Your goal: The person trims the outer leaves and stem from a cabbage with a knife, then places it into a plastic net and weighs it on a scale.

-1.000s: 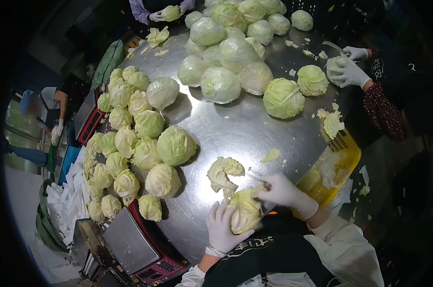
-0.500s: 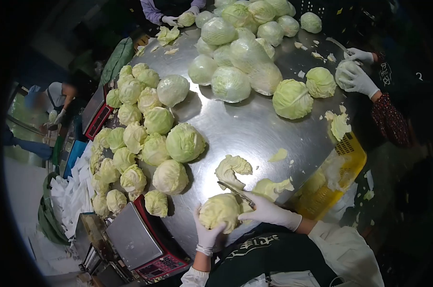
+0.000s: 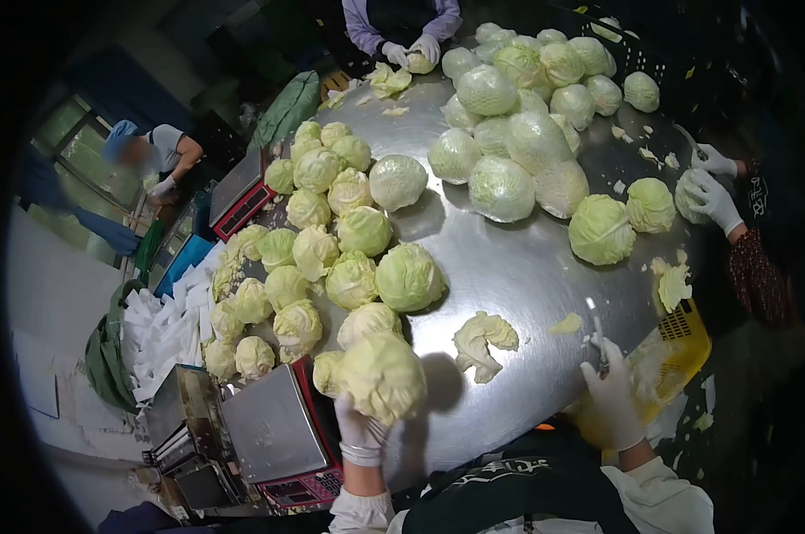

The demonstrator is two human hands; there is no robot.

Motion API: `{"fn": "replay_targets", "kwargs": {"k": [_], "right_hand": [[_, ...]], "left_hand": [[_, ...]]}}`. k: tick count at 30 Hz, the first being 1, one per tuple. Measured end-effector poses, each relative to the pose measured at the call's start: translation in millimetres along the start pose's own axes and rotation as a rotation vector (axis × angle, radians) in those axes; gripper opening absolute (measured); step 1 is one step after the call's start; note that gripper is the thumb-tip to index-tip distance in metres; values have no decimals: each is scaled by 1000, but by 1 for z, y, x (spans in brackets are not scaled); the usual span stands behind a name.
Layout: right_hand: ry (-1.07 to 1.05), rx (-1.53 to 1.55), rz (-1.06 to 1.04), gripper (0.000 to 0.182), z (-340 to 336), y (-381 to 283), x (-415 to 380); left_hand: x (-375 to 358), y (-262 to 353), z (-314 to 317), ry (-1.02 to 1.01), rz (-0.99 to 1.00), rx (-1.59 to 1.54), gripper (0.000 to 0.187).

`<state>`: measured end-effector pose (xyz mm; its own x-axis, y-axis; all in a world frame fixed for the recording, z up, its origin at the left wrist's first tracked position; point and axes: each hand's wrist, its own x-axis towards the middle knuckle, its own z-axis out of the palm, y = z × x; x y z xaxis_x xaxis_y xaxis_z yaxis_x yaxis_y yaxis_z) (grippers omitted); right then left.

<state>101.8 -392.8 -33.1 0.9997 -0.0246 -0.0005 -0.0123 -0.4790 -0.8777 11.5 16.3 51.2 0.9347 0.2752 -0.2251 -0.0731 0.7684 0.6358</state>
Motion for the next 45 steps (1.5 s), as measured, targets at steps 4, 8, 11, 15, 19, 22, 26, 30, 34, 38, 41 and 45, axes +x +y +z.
{"fn": "replay_targets", "kwargs": {"k": [4,8,11,15,19,22,26,30,34,38,41,45], "right_hand": [[-230,-77,-230,59,48,-32,10],[-444,-325,-385,74,95,-84,32],[-577,-453,-363,74,108,-82,40],[-629,-451,-288,67,78,-43,22],[-360,-495,-35,61,-3,-4,1],[-91,-481,137,66,-64,22,-19],[171,-473,174,68,-97,64,-51],[218,-420,242,59,-100,75,-89],[178,-267,442,44,-88,82,-118],[157,-72,304,37,-86,69,-112],[72,31,278,35,-84,48,-90],[-145,159,205,36,-54,16,-60]], "left_hand": [[70,60,-22,276,414,557,72],[152,97,-70,559,851,1237,98],[164,109,-68,744,778,1593,112],[165,88,24,820,746,1926,123],[188,17,89,-56,1023,1754,110],[199,-83,146,-487,725,1485,106],[232,-207,193,-663,425,1426,111],[268,-295,229,-588,221,1331,113],[278,-331,222,-514,222,1123,107],[238,-291,191,-505,37,891,103],[186,-247,124,-527,-58,797,109],[99,-175,46,-549,-22,949,116]]}}
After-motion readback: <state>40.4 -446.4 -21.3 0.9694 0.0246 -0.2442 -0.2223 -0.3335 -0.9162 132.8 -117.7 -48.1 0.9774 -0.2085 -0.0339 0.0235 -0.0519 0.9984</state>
